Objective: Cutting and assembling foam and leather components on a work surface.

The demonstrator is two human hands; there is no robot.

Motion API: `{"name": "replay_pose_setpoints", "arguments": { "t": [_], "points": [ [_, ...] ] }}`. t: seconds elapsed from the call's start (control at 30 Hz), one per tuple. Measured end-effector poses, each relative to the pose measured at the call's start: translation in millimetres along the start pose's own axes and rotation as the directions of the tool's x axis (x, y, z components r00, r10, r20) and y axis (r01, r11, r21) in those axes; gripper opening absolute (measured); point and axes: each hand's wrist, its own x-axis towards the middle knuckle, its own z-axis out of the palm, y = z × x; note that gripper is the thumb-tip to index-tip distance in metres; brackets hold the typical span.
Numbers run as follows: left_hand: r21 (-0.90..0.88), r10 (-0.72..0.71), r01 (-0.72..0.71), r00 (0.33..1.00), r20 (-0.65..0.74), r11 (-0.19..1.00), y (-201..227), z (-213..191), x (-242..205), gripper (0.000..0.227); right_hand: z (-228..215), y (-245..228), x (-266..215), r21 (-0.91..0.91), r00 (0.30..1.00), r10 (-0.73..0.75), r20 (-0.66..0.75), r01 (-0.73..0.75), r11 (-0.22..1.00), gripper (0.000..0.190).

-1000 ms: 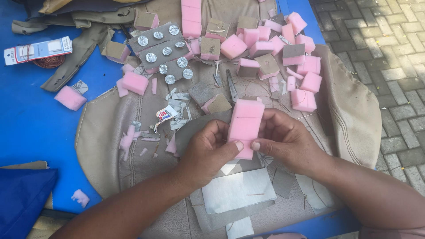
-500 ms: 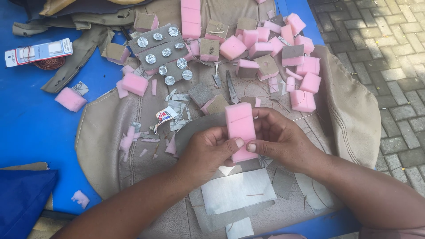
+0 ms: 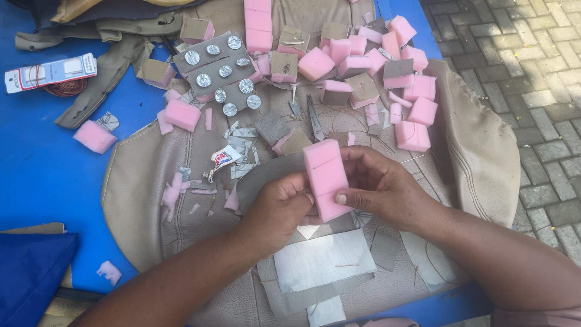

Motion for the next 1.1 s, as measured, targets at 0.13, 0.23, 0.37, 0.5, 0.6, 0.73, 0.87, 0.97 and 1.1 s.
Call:
{"name": "replay_pose_setpoints", "arguments": {
  "t": [0.13,0.23,0.37,0.5,0.6,0.73,0.87,0.97,1.1],
  "points": [
    [0.014,0.017,-0.017,0.999,-0.04,1.0,0,3,2,0.047,0,0,0,-0.001,1.0,0.0,-0.004,0.0,1.0,0.061],
    [0.028,0.047,-0.046,0.998,-0.03,0.999,-1,1,3,0.046,0,2,0,-0.038,1.0,-0.002,-0.006,0.002,0.999,0.062],
    [-0.017,0.07,-0.07,0.998,-0.003,0.997,4,3,2,0.048,2,0,-2,-0.052,1.0,-0.015,-0.024,0.013,0.999,0.058],
    [0.057,0.112,-0.11,0.993,-0.042,0.992,-8,4,3,0.046,4,-5,-3,-0.078,0.999,-0.02,-0.029,0.017,0.997,0.055],
    [0.092,0.161,-0.154,0.984,-0.074,0.984,-20,-4,6,0.042,0,3,-3,0.063,0.999,-0.048,0.007,0.047,0.997,0.056],
    [0.027,0.171,-0.169,0.978,-0.117,0.985,-10,-2,4,0.041,-7,13,-8,0.067,0.997,-0.082,-0.004,0.082,0.994,0.062],
    [-0.077,0.169,-0.182,0.974,-0.152,0.98,1,4,1,0.046,-3,17,-9,-0.026,0.987,-0.142,-0.076,0.14,0.99,0.062],
    [-0.122,0.147,-0.165,0.979,-0.142,0.979,-2,7,2,0.047,-2,17,-13,-0.074,0.977,-0.185,-0.102,0.178,0.981,0.065],
    [-0.122,0.114,-0.134,0.981,-0.16,0.983,-20,-2,6,0.039,-2,13,-16,-0.075,0.97,-0.224,-0.094,0.217,0.973,0.061]
  ]
}}
